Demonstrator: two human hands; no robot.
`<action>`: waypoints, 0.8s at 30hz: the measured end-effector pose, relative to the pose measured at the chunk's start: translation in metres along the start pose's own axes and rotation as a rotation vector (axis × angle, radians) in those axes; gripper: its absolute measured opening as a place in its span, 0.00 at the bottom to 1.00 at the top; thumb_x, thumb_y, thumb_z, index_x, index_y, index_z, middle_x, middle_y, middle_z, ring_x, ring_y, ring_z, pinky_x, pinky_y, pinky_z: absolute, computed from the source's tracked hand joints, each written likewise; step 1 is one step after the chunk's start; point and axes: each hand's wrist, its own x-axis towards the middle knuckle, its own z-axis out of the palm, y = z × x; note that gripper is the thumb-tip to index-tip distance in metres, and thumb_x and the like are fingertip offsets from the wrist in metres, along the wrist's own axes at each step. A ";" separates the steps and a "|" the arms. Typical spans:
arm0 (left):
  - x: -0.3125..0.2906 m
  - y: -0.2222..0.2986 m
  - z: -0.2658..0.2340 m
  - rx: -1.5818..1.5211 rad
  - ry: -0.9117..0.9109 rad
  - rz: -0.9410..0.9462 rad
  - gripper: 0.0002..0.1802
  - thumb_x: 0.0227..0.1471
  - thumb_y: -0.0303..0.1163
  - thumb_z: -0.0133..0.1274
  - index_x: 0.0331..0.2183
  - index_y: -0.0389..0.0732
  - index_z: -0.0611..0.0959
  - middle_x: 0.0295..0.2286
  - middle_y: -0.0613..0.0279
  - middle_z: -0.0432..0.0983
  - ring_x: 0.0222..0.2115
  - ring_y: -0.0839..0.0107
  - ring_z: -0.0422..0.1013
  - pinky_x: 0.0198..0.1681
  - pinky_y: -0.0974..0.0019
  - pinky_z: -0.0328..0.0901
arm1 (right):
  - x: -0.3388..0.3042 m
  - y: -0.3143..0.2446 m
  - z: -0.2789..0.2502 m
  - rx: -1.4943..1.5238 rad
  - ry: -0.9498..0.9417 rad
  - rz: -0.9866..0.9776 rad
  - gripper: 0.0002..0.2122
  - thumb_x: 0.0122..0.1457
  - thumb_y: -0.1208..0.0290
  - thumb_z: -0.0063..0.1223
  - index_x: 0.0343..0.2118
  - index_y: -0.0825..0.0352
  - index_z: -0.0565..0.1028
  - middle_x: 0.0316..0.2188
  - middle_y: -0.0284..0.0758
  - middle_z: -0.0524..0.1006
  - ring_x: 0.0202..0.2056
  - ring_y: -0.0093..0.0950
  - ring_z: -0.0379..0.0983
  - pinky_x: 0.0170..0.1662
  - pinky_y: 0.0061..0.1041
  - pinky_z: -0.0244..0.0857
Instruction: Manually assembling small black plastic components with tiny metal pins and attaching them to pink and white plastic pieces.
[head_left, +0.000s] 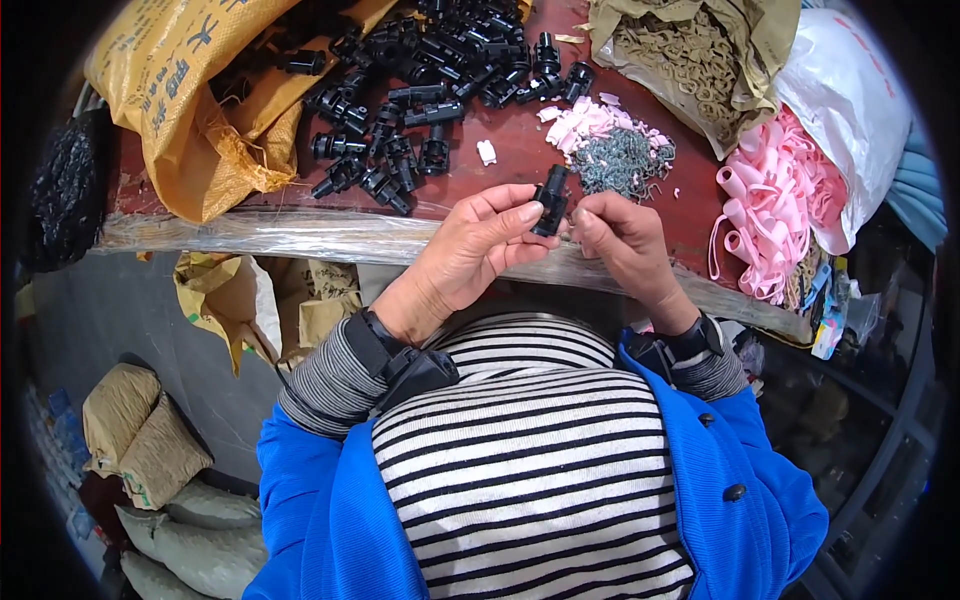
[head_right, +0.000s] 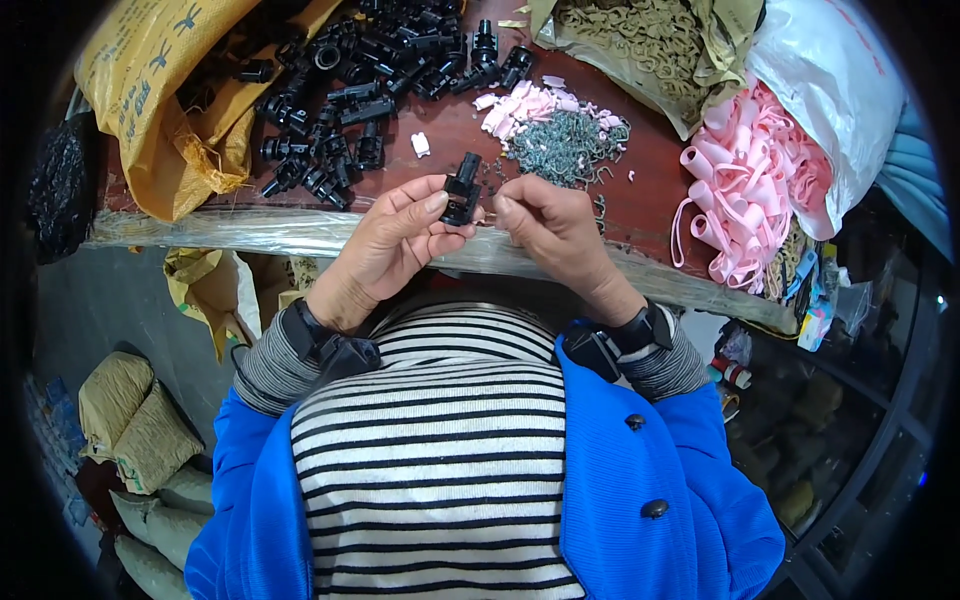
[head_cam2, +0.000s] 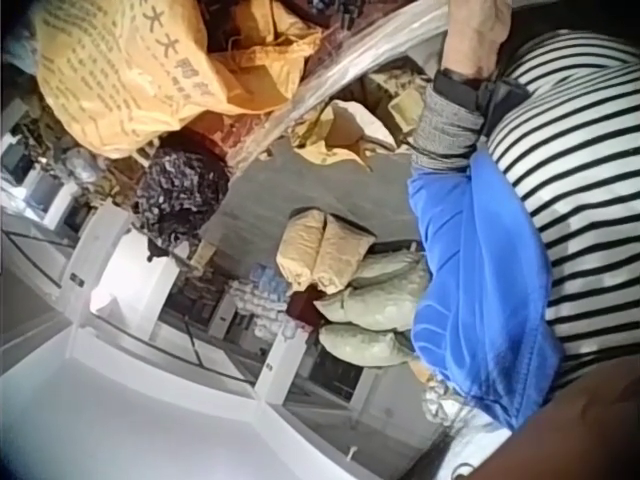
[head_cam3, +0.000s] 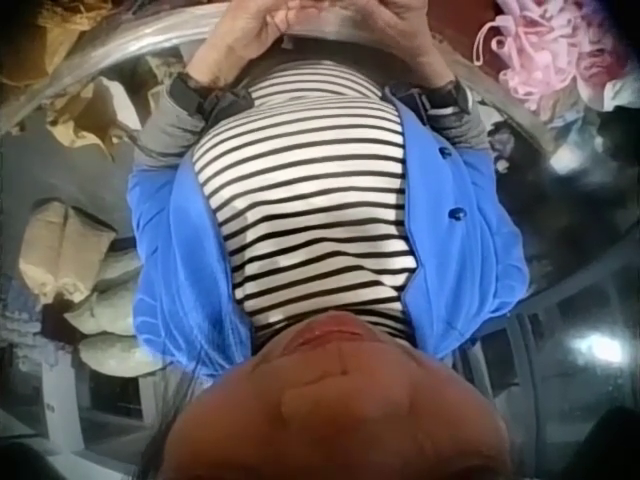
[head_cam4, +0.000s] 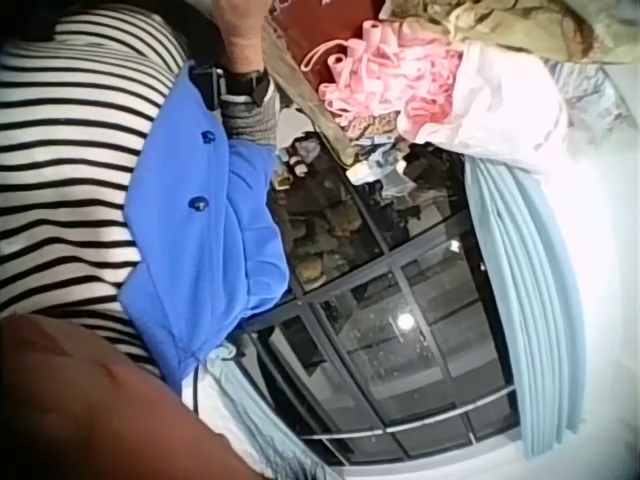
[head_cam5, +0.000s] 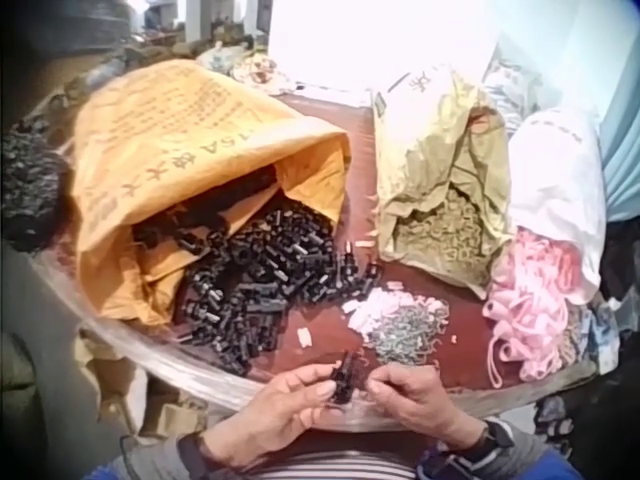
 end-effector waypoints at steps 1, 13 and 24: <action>0.000 0.000 0.000 -0.004 0.020 0.022 0.13 0.47 0.27 0.48 0.37 0.33 0.71 0.31 0.57 0.72 0.29 0.70 0.72 0.31 0.75 0.69 | -0.001 0.002 -0.001 0.193 0.010 0.101 0.06 0.54 0.72 0.44 0.29 0.70 0.69 0.20 0.29 0.70 0.19 0.14 0.62 0.22 0.12 0.57; 0.002 0.002 0.003 0.055 0.090 0.006 0.11 0.48 0.26 0.46 0.37 0.33 0.70 0.33 0.56 0.71 0.33 0.68 0.71 0.36 0.74 0.68 | 0.005 -0.011 0.004 0.560 0.065 0.231 0.06 0.54 0.71 0.44 0.28 0.69 0.68 0.19 0.28 0.68 0.18 0.14 0.60 0.22 0.11 0.54; 0.002 -0.002 -0.005 -0.014 -0.072 0.157 0.14 0.48 0.27 0.46 0.39 0.32 0.70 0.36 0.55 0.70 0.37 0.70 0.68 0.42 0.69 0.65 | 0.007 -0.013 0.012 0.276 0.106 0.089 0.06 0.55 0.71 0.43 0.28 0.69 0.66 0.20 0.25 0.64 0.22 0.12 0.56 0.26 0.11 0.52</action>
